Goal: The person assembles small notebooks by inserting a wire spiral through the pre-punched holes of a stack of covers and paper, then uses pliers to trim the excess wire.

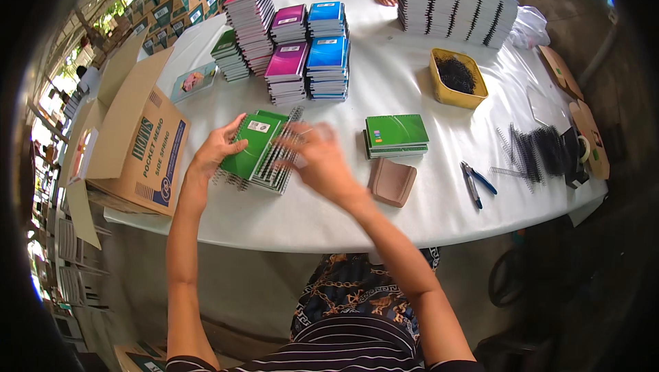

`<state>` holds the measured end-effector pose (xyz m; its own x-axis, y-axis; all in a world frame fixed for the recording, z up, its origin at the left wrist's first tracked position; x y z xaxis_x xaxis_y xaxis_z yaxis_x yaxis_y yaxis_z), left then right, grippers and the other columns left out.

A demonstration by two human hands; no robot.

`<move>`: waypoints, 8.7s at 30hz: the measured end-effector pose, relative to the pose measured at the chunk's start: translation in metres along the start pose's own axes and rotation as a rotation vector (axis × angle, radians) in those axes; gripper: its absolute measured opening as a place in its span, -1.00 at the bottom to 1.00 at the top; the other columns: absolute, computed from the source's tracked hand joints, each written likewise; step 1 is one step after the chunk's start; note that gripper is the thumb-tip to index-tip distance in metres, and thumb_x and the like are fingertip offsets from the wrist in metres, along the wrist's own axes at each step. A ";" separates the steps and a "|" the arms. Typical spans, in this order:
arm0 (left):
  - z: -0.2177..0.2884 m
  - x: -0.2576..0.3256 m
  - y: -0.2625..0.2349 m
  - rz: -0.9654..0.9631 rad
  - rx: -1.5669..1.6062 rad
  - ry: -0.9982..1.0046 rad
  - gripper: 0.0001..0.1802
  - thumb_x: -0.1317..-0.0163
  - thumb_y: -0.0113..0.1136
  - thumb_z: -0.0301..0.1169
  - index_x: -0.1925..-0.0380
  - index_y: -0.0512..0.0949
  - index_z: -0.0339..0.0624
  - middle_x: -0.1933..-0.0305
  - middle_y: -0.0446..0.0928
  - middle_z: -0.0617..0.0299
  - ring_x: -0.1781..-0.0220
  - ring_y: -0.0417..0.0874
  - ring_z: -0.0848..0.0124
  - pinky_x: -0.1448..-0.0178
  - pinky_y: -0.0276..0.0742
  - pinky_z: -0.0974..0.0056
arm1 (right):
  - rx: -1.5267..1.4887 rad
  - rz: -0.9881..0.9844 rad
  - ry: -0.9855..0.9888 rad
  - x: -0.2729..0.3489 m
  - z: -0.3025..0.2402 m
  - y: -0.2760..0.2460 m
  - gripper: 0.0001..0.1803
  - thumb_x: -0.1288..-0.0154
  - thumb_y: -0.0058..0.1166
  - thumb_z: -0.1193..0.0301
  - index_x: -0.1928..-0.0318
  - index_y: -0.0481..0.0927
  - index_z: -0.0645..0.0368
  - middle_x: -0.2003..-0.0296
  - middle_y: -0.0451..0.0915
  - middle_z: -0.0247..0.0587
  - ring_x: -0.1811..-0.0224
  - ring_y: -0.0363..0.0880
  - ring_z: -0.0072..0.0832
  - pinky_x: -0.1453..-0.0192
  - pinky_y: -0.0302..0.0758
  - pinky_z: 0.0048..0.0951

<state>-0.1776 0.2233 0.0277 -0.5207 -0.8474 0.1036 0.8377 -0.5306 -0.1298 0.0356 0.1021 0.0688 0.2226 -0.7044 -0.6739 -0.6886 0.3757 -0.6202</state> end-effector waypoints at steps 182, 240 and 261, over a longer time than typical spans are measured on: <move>-0.002 -0.012 0.234 0.078 -0.393 0.348 0.31 0.25 0.63 -0.24 -0.50 -0.02 0.02 -0.28 0.48 0.01 0.03 0.69 0.34 -0.09 0.59 0.30 | -0.657 -0.576 0.714 0.132 0.127 -0.129 -0.39 -0.28 0.09 0.08 -0.16 0.55 0.30 -0.06 0.59 -0.10 -0.10 0.50 -0.40 -0.23 0.37 -0.39; -0.007 0.033 0.290 0.144 -0.708 0.520 -0.32 -0.34 0.09 -0.13 -0.41 0.22 -0.10 -0.30 0.46 0.10 -0.37 0.40 0.00 -0.44 0.15 -0.18 | 0.721 0.020 0.453 0.207 0.108 -0.161 -0.55 -0.08 -0.03 0.64 -0.01 0.58 0.03 0.24 0.49 -0.24 0.25 0.54 -0.35 0.34 0.55 -0.32; 0.011 0.043 0.303 0.258 -0.822 0.557 -0.32 -0.30 0.14 -0.40 -0.43 0.22 0.07 -0.35 0.41 0.14 -0.35 0.42 0.01 -0.42 0.16 -0.19 | 0.349 0.074 0.348 0.178 -0.008 -0.135 -0.53 -0.14 0.30 0.40 -0.08 0.54 0.18 0.13 0.49 -0.10 0.14 0.52 -0.22 0.06 0.46 -0.23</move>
<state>0.0559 0.0259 0.0041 -0.5194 -0.7146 -0.4687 0.6717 -0.0024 -0.7408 0.1622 -0.0787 0.0361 -0.1024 -0.8052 -0.5841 -0.4083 0.5694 -0.7134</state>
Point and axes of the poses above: each hand's wrist, its own x-axis away from the middle knuckle, its own y-axis out of the palm, z = x × y, the point moved 6 cm from there along -x, towards the middle knuckle
